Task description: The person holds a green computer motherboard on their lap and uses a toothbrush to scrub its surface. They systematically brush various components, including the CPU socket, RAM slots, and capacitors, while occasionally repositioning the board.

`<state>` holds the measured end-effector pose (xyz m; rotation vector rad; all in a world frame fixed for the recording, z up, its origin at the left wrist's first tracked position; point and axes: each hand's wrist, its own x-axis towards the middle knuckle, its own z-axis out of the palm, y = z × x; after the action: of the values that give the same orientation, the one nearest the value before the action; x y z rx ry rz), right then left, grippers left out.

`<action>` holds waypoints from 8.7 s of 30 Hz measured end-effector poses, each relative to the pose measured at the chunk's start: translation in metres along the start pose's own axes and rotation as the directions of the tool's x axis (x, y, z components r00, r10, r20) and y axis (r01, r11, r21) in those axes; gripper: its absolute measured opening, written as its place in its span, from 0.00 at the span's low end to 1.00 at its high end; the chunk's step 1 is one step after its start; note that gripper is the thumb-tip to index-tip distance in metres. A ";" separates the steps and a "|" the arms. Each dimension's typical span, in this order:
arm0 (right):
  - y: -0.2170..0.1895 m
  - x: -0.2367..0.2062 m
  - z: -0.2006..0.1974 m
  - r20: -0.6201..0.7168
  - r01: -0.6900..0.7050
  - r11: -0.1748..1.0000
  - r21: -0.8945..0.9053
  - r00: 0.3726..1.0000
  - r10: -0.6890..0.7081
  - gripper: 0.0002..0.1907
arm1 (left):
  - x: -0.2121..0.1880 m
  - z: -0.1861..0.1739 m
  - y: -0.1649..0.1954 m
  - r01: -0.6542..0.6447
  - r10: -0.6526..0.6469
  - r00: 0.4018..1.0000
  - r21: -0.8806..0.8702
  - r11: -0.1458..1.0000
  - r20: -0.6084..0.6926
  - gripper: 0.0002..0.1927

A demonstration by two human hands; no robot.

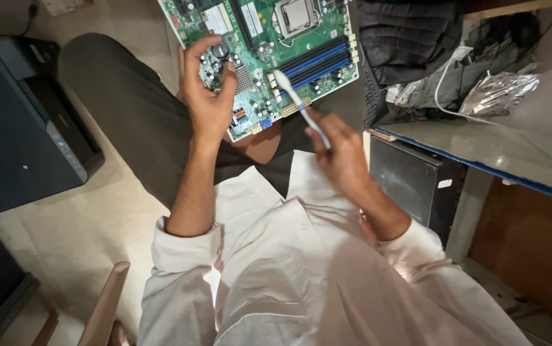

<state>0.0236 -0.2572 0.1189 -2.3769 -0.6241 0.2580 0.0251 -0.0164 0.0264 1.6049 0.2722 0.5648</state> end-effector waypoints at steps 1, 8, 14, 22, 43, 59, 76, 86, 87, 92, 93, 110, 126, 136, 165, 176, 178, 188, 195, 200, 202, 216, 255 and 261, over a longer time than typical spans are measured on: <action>0.003 0.002 -0.003 -0.002 -0.081 0.996 -0.042 0.997 0.081 0.18 | 0.000 0.000 0.000 0.000 0.000 1.000 -0.013 1.000 -0.002 0.20; 0.039 0.017 -0.035 -0.114 -0.022 0.992 -0.125 0.993 0.008 0.15 | 0.002 0.003 -0.002 0.012 -0.012 1.000 -0.006 1.000 0.008 0.22; 0.000 -0.002 0.003 0.015 -0.038 0.999 0.034 0.999 0.037 0.18 | 0.001 -0.001 -0.003 -0.004 0.004 1.000 0.005 1.000 0.009 0.24; 0.015 0.001 -0.012 -0.052 -0.125 0.992 -0.022 0.991 0.124 0.15 | 0.001 0.003 -0.007 0.024 -0.024 1.000 -0.017 1.000 0.003 0.24; 0.005 -0.007 0.002 0.019 -0.082 0.996 -0.035 0.996 0.083 0.16 | 0.004 -0.002 -0.009 -0.013 0.013 1.000 0.009 1.000 0.001 0.27; 0.025 0.001 -0.022 -0.006 -0.176 0.972 -0.158 0.984 0.177 0.12 | 0.004 0.001 -0.008 -0.011 0.011 1.000 -0.022 1.000 0.012 0.23; 0.042 -0.011 -0.005 -0.069 -0.112 0.988 -0.102 0.992 0.105 0.15 | 0.005 -0.001 -0.014 -0.010 0.010 1.000 -0.031 0.999 0.008 0.23; 0.026 -0.007 -0.005 -0.061 -0.020 0.992 -0.126 0.998 0.012 0.15 | 0.005 -0.002 -0.016 0.002 -0.002 1.000 -0.014 1.000 0.007 0.23; 0.026 -0.006 -0.006 -0.061 0.031 0.990 -0.135 0.997 -0.040 0.15 | 0.005 -0.002 -0.016 -0.001 0.001 1.000 -0.010 1.000 0.009 0.23; 0.033 -0.004 -0.012 -0.056 -0.163 0.976 -0.142 0.986 0.157 0.14 | 0.003 -0.003 -0.017 0.002 -0.001 1.000 -0.024 1.000 0.012 0.22; 0.035 -0.004 -0.014 -0.073 -0.157 0.975 -0.155 0.986 0.147 0.13 | 0.003 -0.002 -0.018 0.004 -0.004 1.000 -0.034 0.999 0.013 0.22; 0.067 -0.003 -0.029 -0.110 -0.087 0.972 -0.220 0.992 0.064 0.12 | 0.003 -0.001 -0.017 -0.007 0.007 1.000 -0.014 1.000 0.008 0.21; 0.072 -0.007 -0.028 -0.116 -0.031 0.979 -0.203 0.993 0.008 0.14 | 0.004 -0.001 -0.019 -0.004 0.004 1.000 -0.021 1.000 0.009 0.21; 0.076 -0.011 -0.029 -0.091 -0.084 0.957 -0.276 0.994 0.061 0.14 | 0.003 -0.001 -0.018 -0.023 0.023 1.000 -0.012 1.000 0.007 0.20; 0.073 0.019 -0.027 -0.110 0.006 0.991 -0.134 0.994 -0.021 0.17 | 0.006 0.002 -0.018 -0.039 0.039 0.999 -0.016 0.999 -0.007 0.15; 0.023 0.020 -0.012 0.013 -0.279 0.956 -0.087 0.960 0.281 0.15 | 0.005 0.000 -0.016 0.000 0.000 1.000 -0.009 1.000 -0.014 0.12; 0.011 0.021 -0.009 0.027 -0.265 0.963 -0.049 0.964 0.266 0.15 | 0.006 0.001 -0.016 -0.029 0.029 0.999 0.000 1.000 -0.023 0.13; 0.005 0.015 -0.011 0.028 0.005 1.000 0.018 1.000 -0.006 0.16 | 0.006 0.003 -0.016 -0.020 0.019 1.000 -0.025 0.999 -0.019 0.13; 0.058 -0.008 -0.017 -0.020 -0.011 0.965 0.263 1.000 0.017 0.15 | 0.007 -0.002 -0.019 -0.033 0.033 0.999 -0.016 0.999 0.000 0.13; 0.140 0.066 -0.043 -0.201 -0.224 0.730 0.646 0.872 0.446 0.13 | 0.007 0.000 -0.021 -0.029 0.029 1.000 -0.036 0.999 0.001 0.13; 0.153 0.095 -0.041 -0.092 -0.329 0.723 0.608 0.875 0.476 0.12 | 0.009 0.000 -0.022 -0.040 0.040 0.999 -0.024 0.999 0.000 0.13; 0.136 0.131 -0.032 0.178 -0.351 0.634 0.688 0.930 0.322 0.10 | 0.009 -0.003 -0.025 -0.029 0.030 1.000 -0.037 0.999 0.011 0.12; -0.026 0.049 0.070 0.220 -0.077 0.978 -0.192 0.968 0.119 0.44 | 0.007 0.000 -0.026 -0.026 0.026 1.000 -0.013 1.000 -0.015 0.11; -0.030 0.056 0.066 0.236 -0.052 0.974 -0.221 0.966 0.105 0.44 | 0.007 -0.002 -0.027 -0.009 0.009 1.000 -0.046 0.999 -0.005 0.12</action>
<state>0.0385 -0.1729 0.0862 -2.6032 -0.7022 0.5540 0.0345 -0.0078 0.0012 1.5613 0.2542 0.5781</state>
